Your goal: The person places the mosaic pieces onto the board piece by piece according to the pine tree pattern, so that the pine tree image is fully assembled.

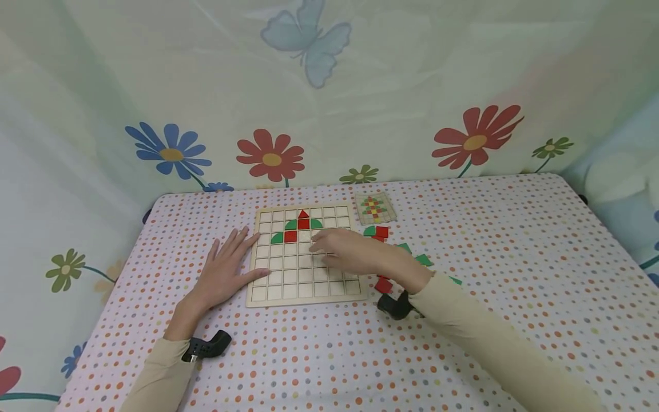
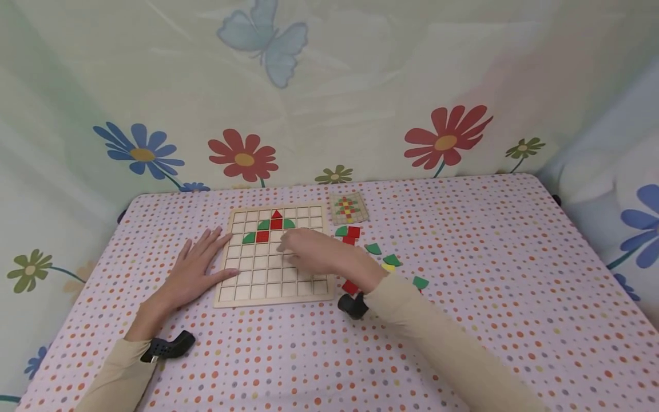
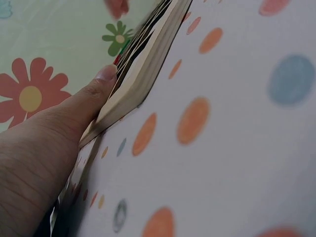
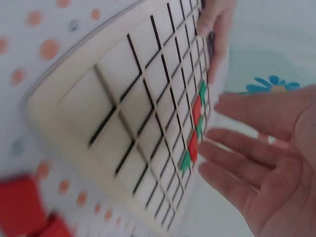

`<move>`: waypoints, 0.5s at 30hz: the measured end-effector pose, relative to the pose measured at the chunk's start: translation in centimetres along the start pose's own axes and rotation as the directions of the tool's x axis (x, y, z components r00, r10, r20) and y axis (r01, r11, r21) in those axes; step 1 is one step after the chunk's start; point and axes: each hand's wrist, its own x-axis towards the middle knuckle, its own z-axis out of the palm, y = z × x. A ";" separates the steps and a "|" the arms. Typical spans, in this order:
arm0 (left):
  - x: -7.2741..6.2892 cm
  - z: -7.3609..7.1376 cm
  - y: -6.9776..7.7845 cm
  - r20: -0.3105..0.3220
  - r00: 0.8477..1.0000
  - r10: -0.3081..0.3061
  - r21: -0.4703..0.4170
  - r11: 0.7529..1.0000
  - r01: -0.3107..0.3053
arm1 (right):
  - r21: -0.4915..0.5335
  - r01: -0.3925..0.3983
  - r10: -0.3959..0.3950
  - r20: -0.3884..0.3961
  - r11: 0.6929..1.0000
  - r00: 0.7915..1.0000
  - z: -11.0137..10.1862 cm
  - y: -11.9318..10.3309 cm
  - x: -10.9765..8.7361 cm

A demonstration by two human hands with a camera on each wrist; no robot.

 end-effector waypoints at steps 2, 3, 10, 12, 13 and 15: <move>-0.1 -0.1 0.0 -0.009 1.000 0.000 -0.005 1.000 0.000 | 0.006 -0.018 0.018 0.038 1.000 0.999 -0.7 0.5 -1.9; -0.1 -0.1 -0.1 -0.012 1.000 0.000 -0.007 1.000 0.000 | 0.003 -0.029 0.029 0.051 1.000 0.998 -1.0 0.8 -2.9; 0.0 0.0 -0.2 -0.013 1.000 -0.007 -0.009 1.000 0.007 | -0.102 -0.069 0.066 -0.033 0.992 0.997 -1.6 3.6 -8.9; 0.1 0.1 -0.2 -0.013 1.000 -0.005 -0.010 1.000 0.005 | -0.107 -0.091 0.086 -0.054 0.990 0.995 -1.6 4.4 -10.3; 0.1 0.1 -0.2 -0.012 1.000 -0.004 -0.009 1.000 0.004 | -0.110 -0.106 0.100 -0.059 0.988 0.993 -1.5 4.8 -10.9; 0.1 0.2 -0.1 -0.016 1.000 0.002 -0.012 1.000 -0.003 | -0.108 -0.147 0.140 -0.065 0.983 0.988 -1.2 5.6 -11.8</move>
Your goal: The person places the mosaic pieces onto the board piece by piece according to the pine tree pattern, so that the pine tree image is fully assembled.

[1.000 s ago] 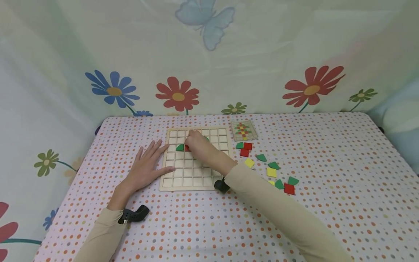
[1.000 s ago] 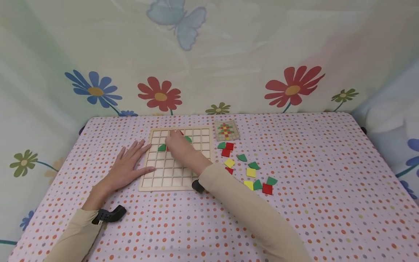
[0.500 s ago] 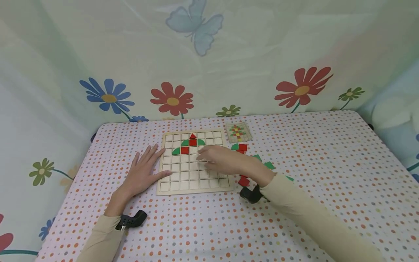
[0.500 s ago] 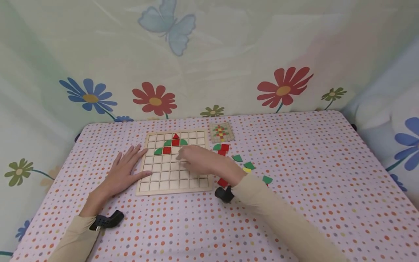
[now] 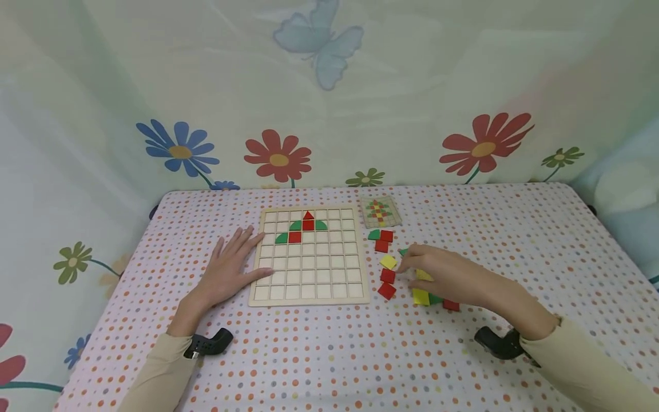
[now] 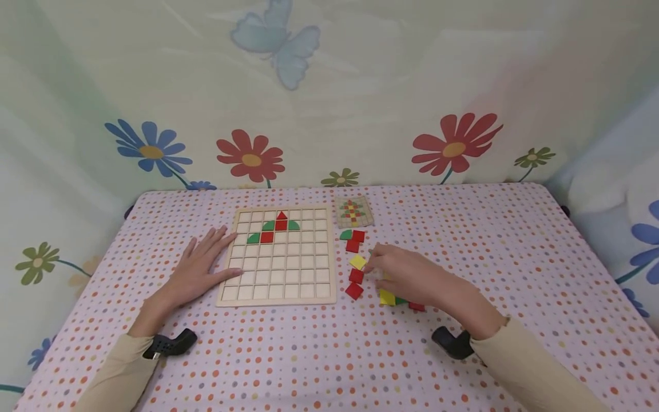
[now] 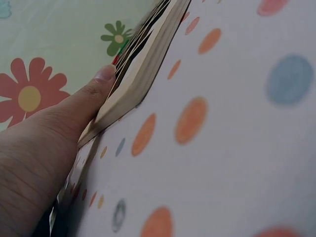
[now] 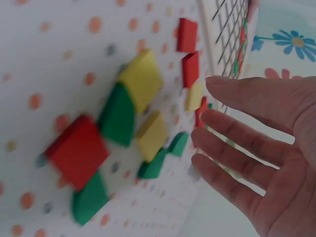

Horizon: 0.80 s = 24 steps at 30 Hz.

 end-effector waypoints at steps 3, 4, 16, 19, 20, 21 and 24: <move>0.1 0.1 0.2 -0.004 1.000 0.013 0.002 1.000 -0.013 | 0.021 -0.053 0.053 -0.015 0.998 0.998 0.9 1.4 -1.0; 0.1 0.2 0.3 -0.005 1.000 0.017 0.001 1.000 -0.017 | 0.028 -0.060 0.060 -0.022 0.998 0.998 1.2 1.8 -1.3; -0.1 0.1 0.4 -0.009 1.000 0.013 0.014 1.000 -0.013 | 0.171 -0.217 0.233 -0.076 0.961 0.970 2.2 3.1 -0.6; -0.2 0.1 0.3 -0.013 1.000 0.007 0.013 1.000 -0.007 | 0.208 -0.269 0.282 -0.035 0.940 0.959 1.5 3.1 0.3; -0.2 0.0 0.2 -0.014 1.000 0.008 0.012 1.000 -0.008 | 0.212 -0.280 0.291 -0.024 0.936 0.956 1.3 3.1 0.5; -0.2 0.0 0.2 -0.014 1.000 0.007 0.015 1.000 -0.007 | 0.212 -0.288 0.298 -0.013 0.934 0.955 1.1 3.1 0.8; -0.2 -0.1 0.1 -0.009 1.000 0.006 0.010 1.000 -0.006 | 0.219 -0.314 0.318 0.019 0.924 0.948 0.8 3.1 1.3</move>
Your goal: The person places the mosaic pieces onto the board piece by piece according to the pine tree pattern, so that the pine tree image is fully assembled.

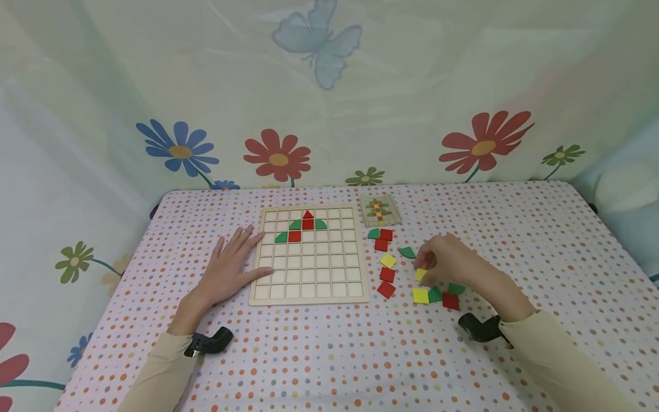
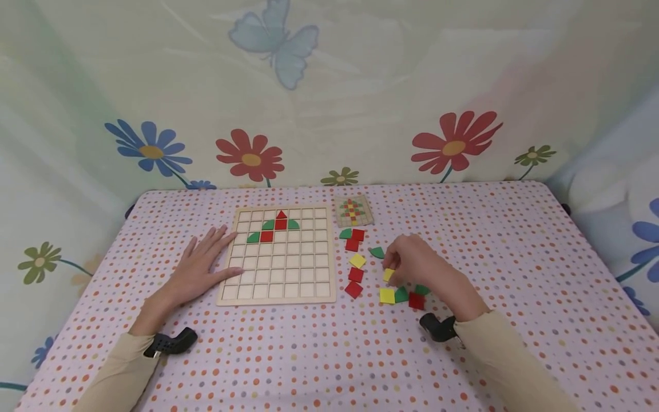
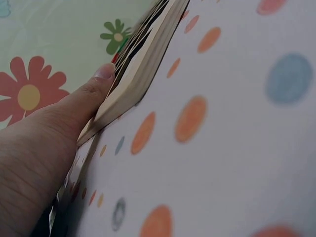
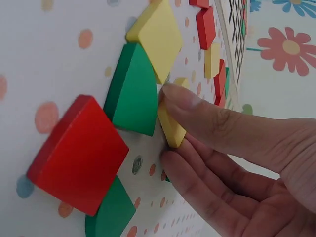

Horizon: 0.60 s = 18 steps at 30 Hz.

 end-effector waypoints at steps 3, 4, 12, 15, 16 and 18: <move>0.0 -0.1 -0.1 0.007 1.000 -0.003 0.003 1.000 0.003 | 0.009 0.003 -0.003 0.005 1.000 1.000 0.0 -0.1 0.2; 0.0 -0.2 -0.1 0.008 1.000 -0.002 0.003 1.000 0.002 | 0.009 0.010 -0.010 0.002 1.000 1.000 0.0 -0.2 0.2; 0.1 -0.2 -0.2 0.009 1.000 -0.006 -0.002 1.000 0.006 | 0.044 0.028 -0.027 -0.026 0.999 0.999 0.2 -0.1 0.0; 0.1 -0.2 -0.1 0.010 1.000 -0.005 -0.005 1.000 0.005 | 0.071 0.036 -0.030 -0.075 0.997 0.997 0.6 0.4 -0.5; 0.1 -0.2 0.0 0.011 1.000 -0.004 -0.007 1.000 0.004 | 0.079 0.046 -0.038 -0.101 0.996 0.994 0.8 0.6 -0.8; 0.0 -0.2 0.1 0.012 1.000 -0.002 -0.011 1.000 0.002 | 0.091 0.069 -0.054 -0.157 0.993 0.986 1.3 1.0 -1.4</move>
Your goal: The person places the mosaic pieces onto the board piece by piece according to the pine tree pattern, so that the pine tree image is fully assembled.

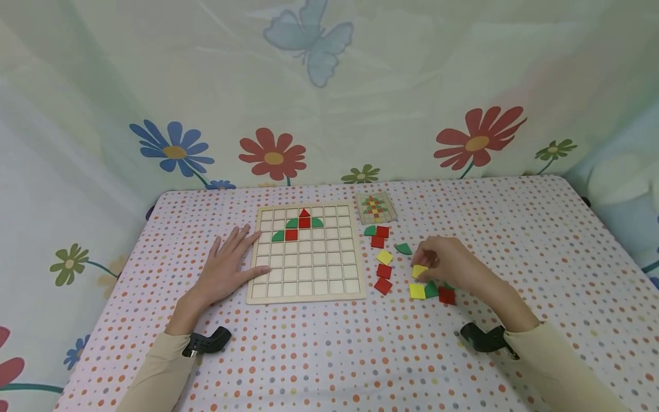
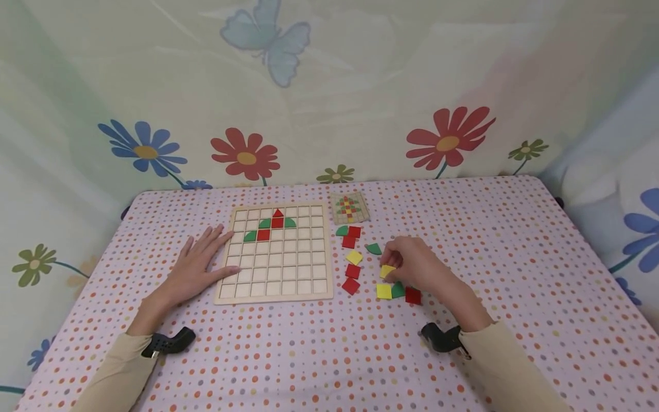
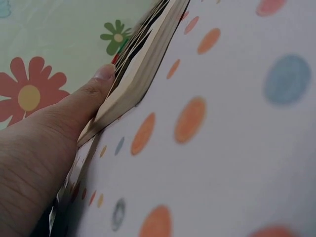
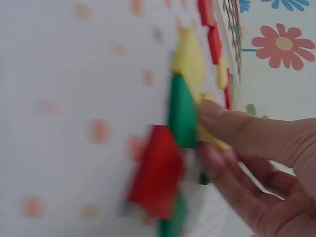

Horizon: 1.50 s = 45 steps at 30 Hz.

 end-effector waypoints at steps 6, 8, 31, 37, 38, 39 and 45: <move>0.0 0.2 0.0 -0.007 1.000 0.008 -0.003 1.000 -0.008 | 0.003 0.073 -0.072 -0.129 0.997 0.989 1.2 0.3 -1.2; 0.0 0.3 0.0 -0.006 1.000 0.010 0.001 1.000 -0.010 | 0.012 0.099 -0.097 -0.141 0.995 0.985 1.4 -0.1 -1.2; 0.3 0.4 0.2 0.002 1.000 -0.004 0.006 1.000 0.004 | 0.188 0.377 -0.375 -0.050 0.907 0.926 4.6 -10.0 12.5; 0.3 0.5 0.2 -0.005 1.000 0.003 0.005 1.000 -0.003 | 0.205 0.383 -0.383 -0.038 0.901 0.923 6.4 -10.5 14.4; 0.3 0.5 0.2 -0.006 1.000 0.005 0.006 1.000 -0.005 | 0.206 0.373 -0.374 -0.037 0.904 0.927 6.6 -10.5 14.6; 0.3 0.5 0.2 -0.007 1.000 0.007 0.006 1.000 -0.007 | 0.204 0.368 -0.368 -0.038 0.907 0.929 6.8 -10.6 14.8; 0.2 0.3 0.0 -0.011 1.000 -0.001 0.018 1.000 0.001 | 0.194 0.352 -0.351 -0.040 0.916 0.936 7.3 -11.1 15.1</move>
